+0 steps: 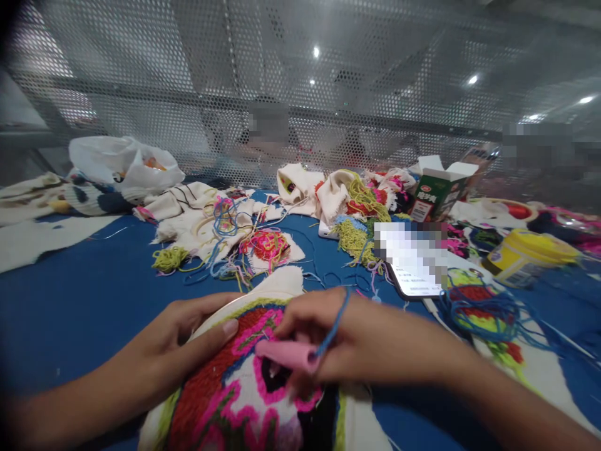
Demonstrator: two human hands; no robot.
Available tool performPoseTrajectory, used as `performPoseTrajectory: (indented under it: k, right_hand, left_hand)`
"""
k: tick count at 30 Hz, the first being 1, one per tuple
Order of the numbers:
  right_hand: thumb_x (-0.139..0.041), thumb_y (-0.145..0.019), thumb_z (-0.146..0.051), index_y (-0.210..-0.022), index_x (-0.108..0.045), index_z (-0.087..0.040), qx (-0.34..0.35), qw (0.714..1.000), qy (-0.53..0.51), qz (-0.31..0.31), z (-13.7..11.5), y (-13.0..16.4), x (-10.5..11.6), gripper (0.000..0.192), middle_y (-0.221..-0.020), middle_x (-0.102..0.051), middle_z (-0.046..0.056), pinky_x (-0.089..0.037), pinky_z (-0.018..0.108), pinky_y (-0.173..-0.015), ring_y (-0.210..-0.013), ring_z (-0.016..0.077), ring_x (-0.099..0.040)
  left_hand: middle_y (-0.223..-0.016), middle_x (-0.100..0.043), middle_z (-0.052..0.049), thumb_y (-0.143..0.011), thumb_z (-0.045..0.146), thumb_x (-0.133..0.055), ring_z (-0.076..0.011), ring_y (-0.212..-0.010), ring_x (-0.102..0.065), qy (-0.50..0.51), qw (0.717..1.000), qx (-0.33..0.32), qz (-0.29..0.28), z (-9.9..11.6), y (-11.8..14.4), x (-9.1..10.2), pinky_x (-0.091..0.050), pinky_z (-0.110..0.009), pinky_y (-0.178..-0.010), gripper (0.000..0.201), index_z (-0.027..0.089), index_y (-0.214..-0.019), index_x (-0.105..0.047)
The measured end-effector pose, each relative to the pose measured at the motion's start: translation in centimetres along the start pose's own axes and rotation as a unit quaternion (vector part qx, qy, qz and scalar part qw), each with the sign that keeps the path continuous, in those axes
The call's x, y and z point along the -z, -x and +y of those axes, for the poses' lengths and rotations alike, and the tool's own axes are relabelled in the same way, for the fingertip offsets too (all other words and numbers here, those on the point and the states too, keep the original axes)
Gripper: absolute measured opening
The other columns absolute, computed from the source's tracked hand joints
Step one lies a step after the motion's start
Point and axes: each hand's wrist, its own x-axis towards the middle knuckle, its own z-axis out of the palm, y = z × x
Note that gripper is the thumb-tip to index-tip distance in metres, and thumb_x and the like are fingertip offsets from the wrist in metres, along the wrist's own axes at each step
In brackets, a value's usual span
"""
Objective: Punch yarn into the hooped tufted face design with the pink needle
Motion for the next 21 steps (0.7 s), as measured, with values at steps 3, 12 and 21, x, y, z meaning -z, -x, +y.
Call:
performPoseTrajectory:
  k: [3,12,21]
  right_hand:
    - [-0.053,-0.074,-0.02,-0.085,-0.059,-0.021,-0.162,0.963,0.158,0.146,4.4,1.1,5.3,0.013,-0.086,-0.066,0.002,-0.048,0.026,-0.069,-0.078,0.0167,-0.061]
    - [-0.036,-0.062,0.006,-0.08,-0.055,-0.017,-0.325,0.86,0.238,0.313,13.2,3.0,9.0,0.034,-0.093,-0.067,0.01,-0.043,0.033,-0.077,-0.094,0.0235,-0.06]
    - [-0.039,-0.065,0.006,-0.084,-0.055,-0.016,-0.345,0.827,0.246,0.369,11.9,2.6,8.6,0.033,-0.094,-0.067,0.008,-0.043,0.031,-0.071,-0.092,0.0233,-0.06]
  left_hand:
    - [-0.107,-0.065,-0.002,-0.084,0.035,-0.049,-0.0193,-0.093,-0.06,0.046,0.998,0.032,-0.001,-0.3,-0.2,-0.1,-0.048,-0.022,-0.073,0.033,0.019,-0.112,-0.057]
    - [-0.106,-0.066,-0.004,-0.085,0.035,-0.048,-0.0193,-0.086,-0.062,0.049,0.998,0.029,-0.01,-0.4,-0.2,0.0,-0.048,-0.024,-0.07,0.035,0.019,-0.114,-0.056]
    - [-0.105,-0.066,-0.004,-0.085,0.034,-0.047,-0.0197,-0.088,-0.062,0.055,0.998,0.02,-0.01,-0.3,-0.2,-0.1,-0.048,-0.022,-0.069,0.034,0.017,-0.114,-0.056]
